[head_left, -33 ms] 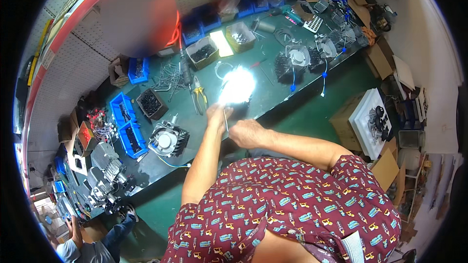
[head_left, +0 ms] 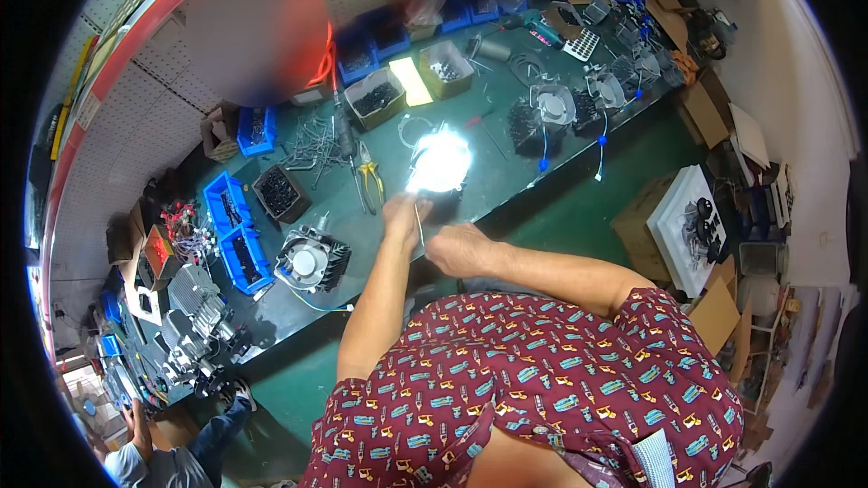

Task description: The person assembles small electronic devices at a workbench. They connect wires to circular housings, attach black cylindrical components, and place finished units into a box. The person also retrieves additional components from a nearby pallet.

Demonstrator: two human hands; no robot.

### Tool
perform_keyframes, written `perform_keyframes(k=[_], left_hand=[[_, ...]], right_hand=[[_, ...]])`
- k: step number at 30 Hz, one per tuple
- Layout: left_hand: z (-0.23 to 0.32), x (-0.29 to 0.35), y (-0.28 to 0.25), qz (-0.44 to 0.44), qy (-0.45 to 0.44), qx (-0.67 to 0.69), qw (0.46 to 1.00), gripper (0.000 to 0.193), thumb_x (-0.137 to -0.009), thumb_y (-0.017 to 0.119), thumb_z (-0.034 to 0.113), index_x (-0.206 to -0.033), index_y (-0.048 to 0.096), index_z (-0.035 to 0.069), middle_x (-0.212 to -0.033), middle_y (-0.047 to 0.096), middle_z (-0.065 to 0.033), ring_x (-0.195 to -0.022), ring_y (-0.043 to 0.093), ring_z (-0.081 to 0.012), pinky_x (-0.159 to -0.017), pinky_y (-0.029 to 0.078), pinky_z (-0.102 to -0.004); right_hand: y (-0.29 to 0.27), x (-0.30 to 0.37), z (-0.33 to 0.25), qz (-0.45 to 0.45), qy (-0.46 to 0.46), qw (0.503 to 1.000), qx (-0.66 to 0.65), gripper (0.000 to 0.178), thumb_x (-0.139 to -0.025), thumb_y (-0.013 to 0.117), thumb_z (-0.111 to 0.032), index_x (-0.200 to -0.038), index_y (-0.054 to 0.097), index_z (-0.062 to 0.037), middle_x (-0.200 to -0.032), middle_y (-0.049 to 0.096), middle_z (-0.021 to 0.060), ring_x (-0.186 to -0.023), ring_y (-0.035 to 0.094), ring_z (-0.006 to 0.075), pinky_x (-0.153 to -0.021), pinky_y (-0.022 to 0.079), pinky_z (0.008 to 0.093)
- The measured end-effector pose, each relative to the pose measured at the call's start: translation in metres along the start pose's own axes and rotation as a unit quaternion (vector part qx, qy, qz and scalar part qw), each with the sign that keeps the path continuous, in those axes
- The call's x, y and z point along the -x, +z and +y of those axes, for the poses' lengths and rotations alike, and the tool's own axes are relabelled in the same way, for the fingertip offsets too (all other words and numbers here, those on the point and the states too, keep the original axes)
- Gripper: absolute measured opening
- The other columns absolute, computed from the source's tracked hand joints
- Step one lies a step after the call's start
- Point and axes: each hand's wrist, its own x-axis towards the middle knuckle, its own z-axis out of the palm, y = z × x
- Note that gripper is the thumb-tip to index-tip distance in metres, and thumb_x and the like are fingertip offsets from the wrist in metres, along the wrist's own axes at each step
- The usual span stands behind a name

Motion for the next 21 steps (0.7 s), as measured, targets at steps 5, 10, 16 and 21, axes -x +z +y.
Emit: perform_keyframes(k=[5,10,16,21], left_hand=[[-0.008,0.003,-0.006,-0.011,0.027,0.003,1.000,0.013,-0.100,0.059,0.011,-0.107,0.061,0.000,-0.090,0.067,-0.0076,-0.075,0.066,-0.0149,-0.075,0.063,-0.0328],[-0.002,0.019,0.012,0.038,0.038,-0.031,0.998,0.021,-0.100,0.061,0.015,-0.115,0.061,0.001,-0.092,0.067,-0.0051,-0.077,0.065,-0.0119,-0.076,0.062,-0.0298],[0.000,0.030,0.015,0.126,0.058,-0.092,0.986,0.024,-0.097,0.065,0.015,-0.116,0.060,0.000,-0.093,0.064,-0.0044,-0.082,0.062,-0.0128,-0.074,0.059,-0.0300],[-0.003,0.031,0.020,0.101,0.143,-0.155,0.972,0.021,-0.098,0.063,0.011,-0.116,0.060,0.001,-0.096,0.065,-0.0043,-0.082,0.063,-0.0129,-0.075,0.059,-0.0303]], right_hand=[[-0.038,-0.010,0.042,0.123,-0.012,0.987,-0.099,0.051,-0.095,0.052,-0.051,-0.086,0.072,-0.0050,-0.083,0.071,0.0207,-0.081,0.069,0.0417,-0.078,0.055,0.0504],[-0.064,-0.081,0.138,0.376,0.018,0.923,-0.083,0.054,-0.079,0.076,-0.040,-0.119,0.067,-0.0047,-0.119,0.063,0.0193,-0.117,0.055,0.0378,-0.101,0.045,0.0440],[-0.040,-0.128,0.183,0.251,-0.017,0.938,-0.237,0.047,-0.077,0.077,-0.040,-0.100,0.072,0.0003,-0.097,0.069,0.0208,-0.093,0.065,0.0387,-0.086,0.053,0.0443],[-0.035,-0.128,0.191,0.271,-0.080,0.930,-0.237,0.046,-0.079,0.078,-0.039,-0.097,0.072,0.0028,-0.095,0.068,0.0219,-0.093,0.065,0.0395,-0.084,0.052,0.0452]])
